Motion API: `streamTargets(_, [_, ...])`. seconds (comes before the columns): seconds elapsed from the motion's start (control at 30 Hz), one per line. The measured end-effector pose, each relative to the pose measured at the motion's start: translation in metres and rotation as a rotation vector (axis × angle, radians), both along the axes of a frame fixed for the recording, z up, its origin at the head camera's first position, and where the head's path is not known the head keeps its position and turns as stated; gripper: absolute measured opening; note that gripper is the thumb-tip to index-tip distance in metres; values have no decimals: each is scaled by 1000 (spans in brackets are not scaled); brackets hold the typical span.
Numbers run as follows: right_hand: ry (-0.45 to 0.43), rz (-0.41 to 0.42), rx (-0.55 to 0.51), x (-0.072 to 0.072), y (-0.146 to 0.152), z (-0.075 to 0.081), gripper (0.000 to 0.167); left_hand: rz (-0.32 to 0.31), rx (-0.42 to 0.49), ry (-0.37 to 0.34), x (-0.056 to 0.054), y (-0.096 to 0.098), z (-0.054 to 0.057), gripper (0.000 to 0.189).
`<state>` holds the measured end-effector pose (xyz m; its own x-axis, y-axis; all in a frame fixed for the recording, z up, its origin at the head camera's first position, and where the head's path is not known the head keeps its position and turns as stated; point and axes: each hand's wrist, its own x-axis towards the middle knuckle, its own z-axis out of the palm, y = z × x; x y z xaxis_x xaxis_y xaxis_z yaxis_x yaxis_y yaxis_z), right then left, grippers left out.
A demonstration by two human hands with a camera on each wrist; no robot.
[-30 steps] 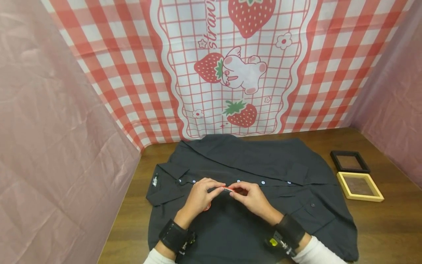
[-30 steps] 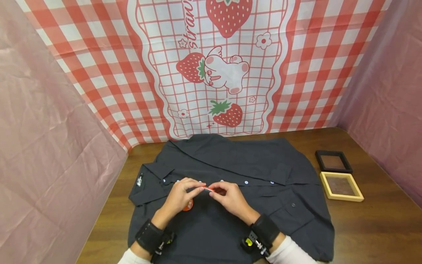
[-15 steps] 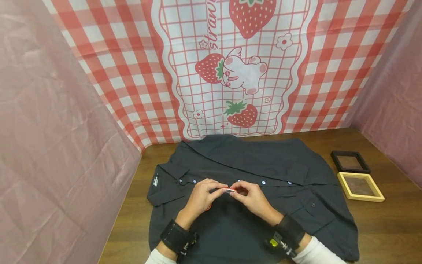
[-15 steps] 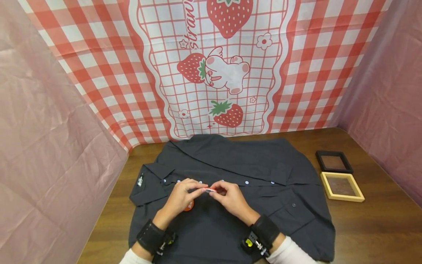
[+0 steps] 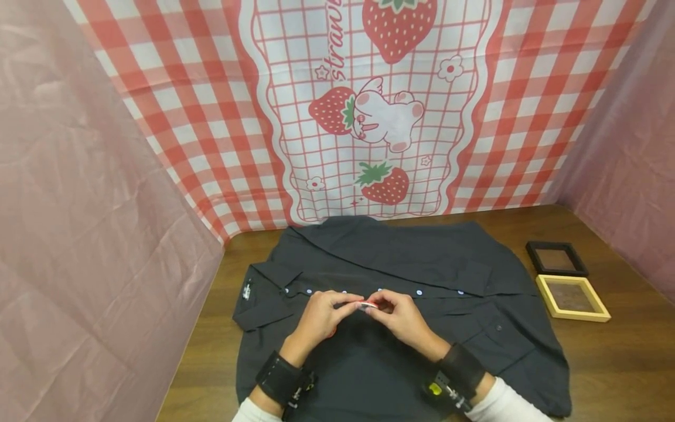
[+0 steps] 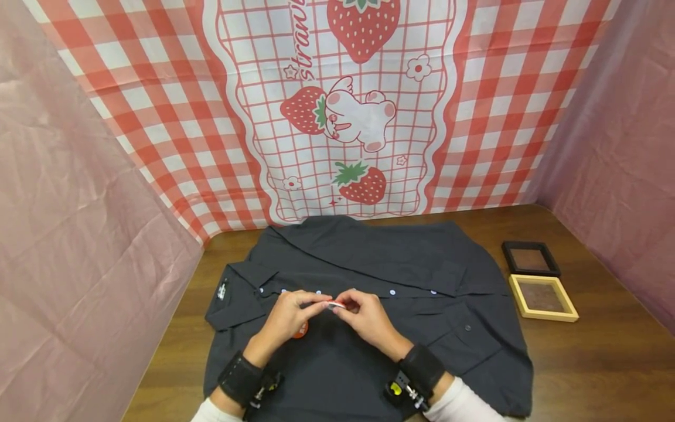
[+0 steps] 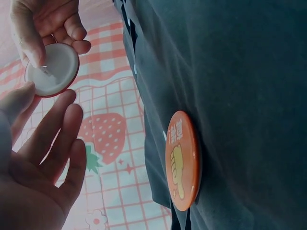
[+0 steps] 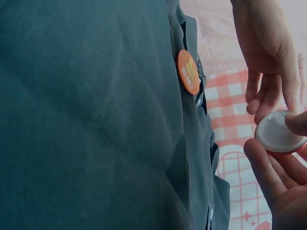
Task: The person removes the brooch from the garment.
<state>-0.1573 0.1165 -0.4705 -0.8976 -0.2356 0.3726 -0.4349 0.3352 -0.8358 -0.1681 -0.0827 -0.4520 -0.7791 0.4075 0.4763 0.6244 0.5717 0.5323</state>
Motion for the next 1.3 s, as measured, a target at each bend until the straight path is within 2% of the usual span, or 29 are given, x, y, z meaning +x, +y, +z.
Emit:
streamTargets(0.2, [53,-17,24,-1,-2,-1,9,20,8,-7,-1,1,0,17])
streamTargets(0.37, [65,14,7,1,-5,2,7,36,-1,18,-1,3,0,16])
streamTargets(0.6, [234,-4,76,-2,-5,0,13,45,-15,48,0,3,2,15])
streamTargets(0.87, [305,-15,125,-3,-3,-3,14,43,-31,75,1,5,2,13])
streamTargets(1.07, [369,-40,185,-4,-3,-5,7,53,-61,107,1,6,0,13])
streamTargets(1.3, [393,-74,196,-5,-5,-7,10,55,-89,143,0,6,2,14])
